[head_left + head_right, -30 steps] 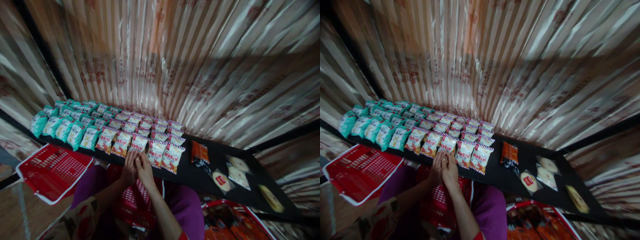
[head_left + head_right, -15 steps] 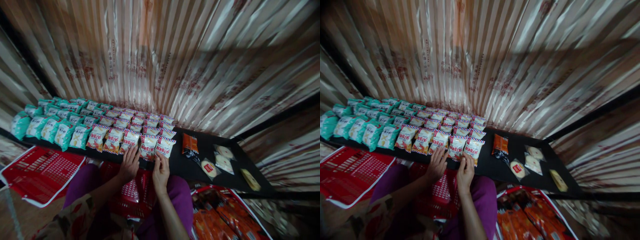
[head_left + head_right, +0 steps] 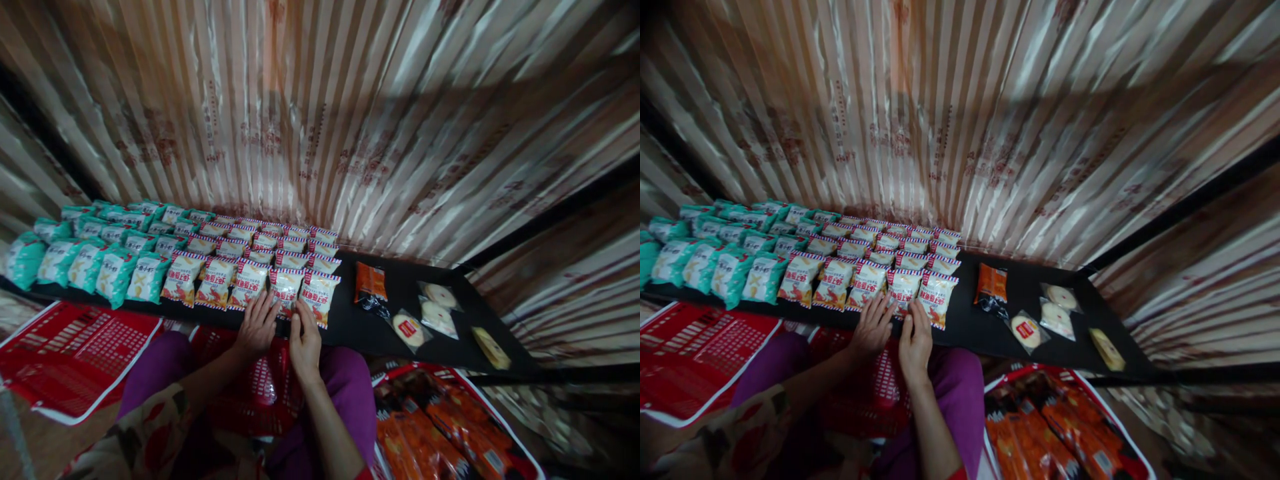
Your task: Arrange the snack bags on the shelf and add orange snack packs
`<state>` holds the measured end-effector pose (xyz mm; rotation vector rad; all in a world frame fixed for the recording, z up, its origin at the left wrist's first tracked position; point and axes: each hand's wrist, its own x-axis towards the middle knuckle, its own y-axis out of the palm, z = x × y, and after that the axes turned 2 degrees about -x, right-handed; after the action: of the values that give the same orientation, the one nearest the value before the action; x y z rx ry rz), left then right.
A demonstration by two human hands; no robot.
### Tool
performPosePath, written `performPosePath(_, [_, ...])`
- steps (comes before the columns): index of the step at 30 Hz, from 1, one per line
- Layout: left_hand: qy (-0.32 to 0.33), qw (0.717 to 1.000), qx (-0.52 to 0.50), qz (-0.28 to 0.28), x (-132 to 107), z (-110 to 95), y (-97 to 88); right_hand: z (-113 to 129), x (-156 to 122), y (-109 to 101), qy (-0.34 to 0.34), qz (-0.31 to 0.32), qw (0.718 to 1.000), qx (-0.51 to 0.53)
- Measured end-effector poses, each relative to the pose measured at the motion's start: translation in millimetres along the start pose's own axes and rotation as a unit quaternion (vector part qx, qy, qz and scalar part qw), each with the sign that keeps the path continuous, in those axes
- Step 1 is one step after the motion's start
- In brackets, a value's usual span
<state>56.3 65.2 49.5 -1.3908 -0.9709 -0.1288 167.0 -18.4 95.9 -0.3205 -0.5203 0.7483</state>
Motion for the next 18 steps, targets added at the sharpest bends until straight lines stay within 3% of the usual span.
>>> performPosePath(3, [0.003,1.000,-0.001,0.000,1.6,-1.5,0.1,-7.9,2.8,-12.2,-0.001,-0.067,0.997,-0.036])
performPosePath(6, [0.011,1.000,-0.005,0.000,3.8,-3.4,0.5,-24.0,9.9,-21.5,0.040,-0.100,0.993,-0.055])
performPosePath(11, [0.019,1.000,-0.003,-0.007,4.3,-3.9,2.7,-47.9,22.0,-23.5,0.088,-0.062,0.993,-0.048])
performPosePath(18, [0.020,1.000,0.005,0.001,1.9,-1.8,6.0,-53.1,22.5,-18.5,0.076,-0.053,0.994,-0.050])
